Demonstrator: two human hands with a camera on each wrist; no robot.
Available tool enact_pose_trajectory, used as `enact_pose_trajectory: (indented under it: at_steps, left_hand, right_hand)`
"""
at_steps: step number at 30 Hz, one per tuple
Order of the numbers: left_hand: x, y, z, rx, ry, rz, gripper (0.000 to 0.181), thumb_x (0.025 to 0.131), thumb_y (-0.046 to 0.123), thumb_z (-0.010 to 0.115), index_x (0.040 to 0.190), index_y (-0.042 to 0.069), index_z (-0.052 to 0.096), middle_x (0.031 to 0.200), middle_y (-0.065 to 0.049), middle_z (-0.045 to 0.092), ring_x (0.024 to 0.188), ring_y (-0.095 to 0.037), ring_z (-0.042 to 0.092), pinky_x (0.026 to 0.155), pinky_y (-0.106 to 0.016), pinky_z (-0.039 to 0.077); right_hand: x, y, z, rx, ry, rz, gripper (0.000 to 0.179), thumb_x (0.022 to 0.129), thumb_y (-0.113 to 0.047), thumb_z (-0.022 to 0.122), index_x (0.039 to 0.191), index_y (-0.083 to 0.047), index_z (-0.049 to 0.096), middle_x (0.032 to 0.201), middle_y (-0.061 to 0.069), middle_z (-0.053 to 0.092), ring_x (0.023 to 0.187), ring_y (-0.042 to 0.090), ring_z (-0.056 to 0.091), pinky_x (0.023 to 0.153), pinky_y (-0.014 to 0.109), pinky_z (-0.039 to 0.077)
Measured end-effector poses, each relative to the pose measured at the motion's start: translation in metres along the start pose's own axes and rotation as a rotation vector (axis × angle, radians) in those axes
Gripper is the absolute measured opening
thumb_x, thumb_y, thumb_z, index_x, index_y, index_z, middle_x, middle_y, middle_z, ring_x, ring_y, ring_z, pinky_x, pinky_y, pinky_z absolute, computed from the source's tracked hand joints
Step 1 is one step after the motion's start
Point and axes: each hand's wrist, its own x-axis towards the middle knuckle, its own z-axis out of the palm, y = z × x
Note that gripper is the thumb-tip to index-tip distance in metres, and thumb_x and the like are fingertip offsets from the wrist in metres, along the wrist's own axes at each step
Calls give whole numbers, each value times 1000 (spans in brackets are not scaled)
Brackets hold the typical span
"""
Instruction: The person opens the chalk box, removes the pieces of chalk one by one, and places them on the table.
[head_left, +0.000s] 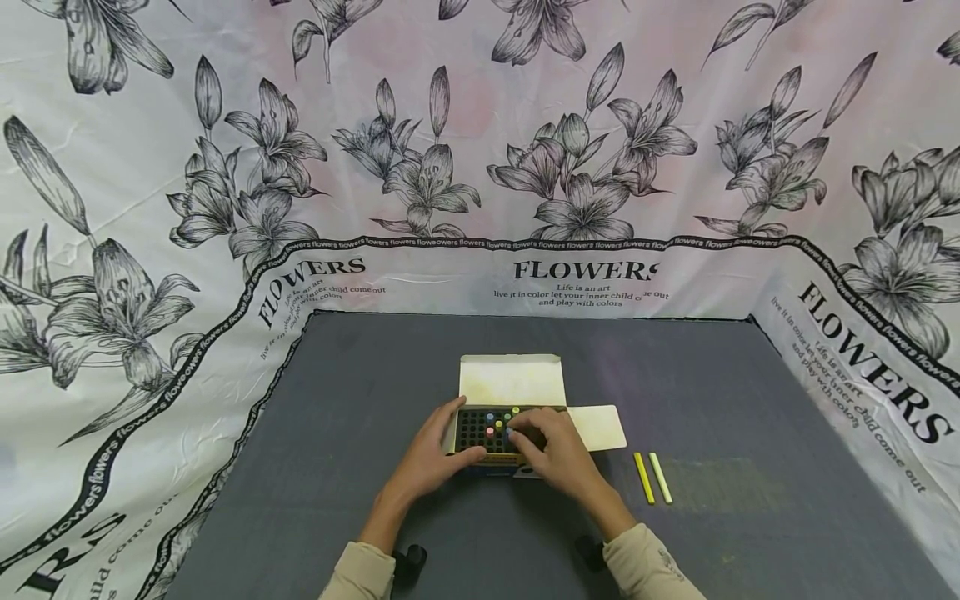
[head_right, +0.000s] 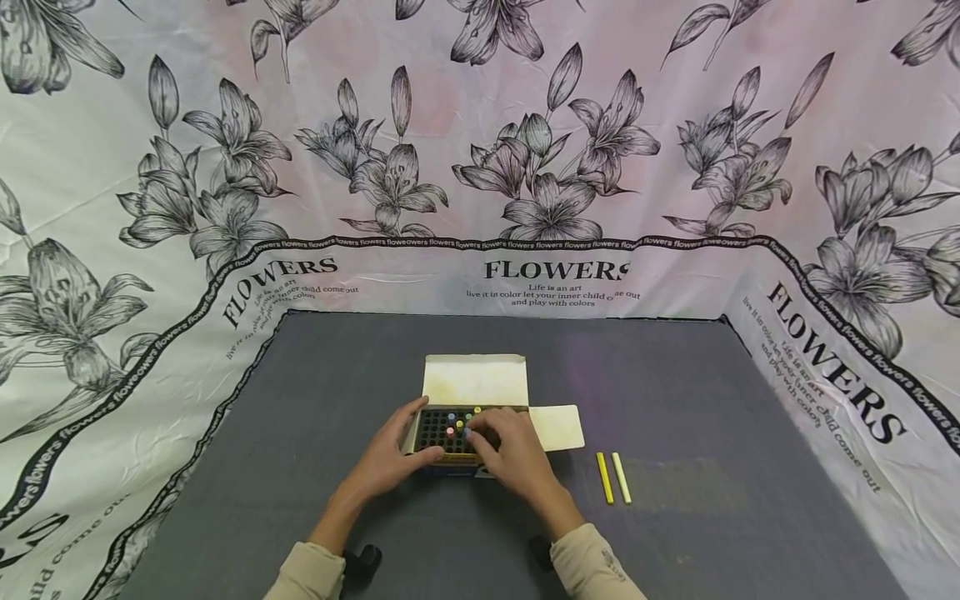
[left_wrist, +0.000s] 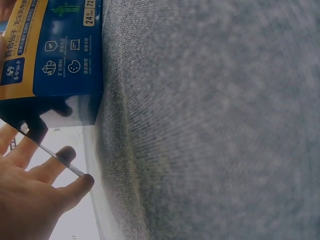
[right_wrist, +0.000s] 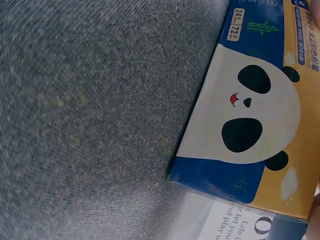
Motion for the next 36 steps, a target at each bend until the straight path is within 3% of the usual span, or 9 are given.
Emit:
enact_pose_trajectory:
  at_steps: [7,13,24,29,36]
  left_hand:
    - [1,-2,0,-1,3,-1,86,88,47,78,160,27,34,161,-10,39,143,-36,44,108,-64,42]
    - [2,-1,1,-7,8,-3,87,88,47,79,159,27,34,156,-10,44,127,-30,53,99,-56,47]
    - [0,-1,1,0,0,-5,89,88,48,79,160,25,33,161,-10,39,144,-36,43,108,-63,42]
    - [-1,-1,1,2,1,-7,89,88,48,79,160,26,33,163,-10,37,148,-38,38,110,-65,39]
    - [0,-1,1,-2,-1,-7,89,88,49,79,161,27,32,163,-11,36,149,-38,37,111,-66,39]
  right_hand:
    - [-1,-4,-1,108,32,71,11,95,-8,72,106,-5,72,86,0,71,67,5,61,62,24,53]
    - [-2,-8,-5,86,115,86,14,95,-10,73,108,-6,72,92,-2,71,76,4,61,68,26,53]
    - [-2,-8,-16,79,270,4,20,89,0,76,104,-12,74,93,-4,72,78,10,62,74,32,50]
    - [-2,-4,-26,58,344,-19,22,86,5,77,103,-9,75,85,0,71,77,14,62,76,36,48]
    - [-4,9,-58,61,444,23,17,88,8,73,101,-2,75,83,10,73,79,2,63,75,21,47]
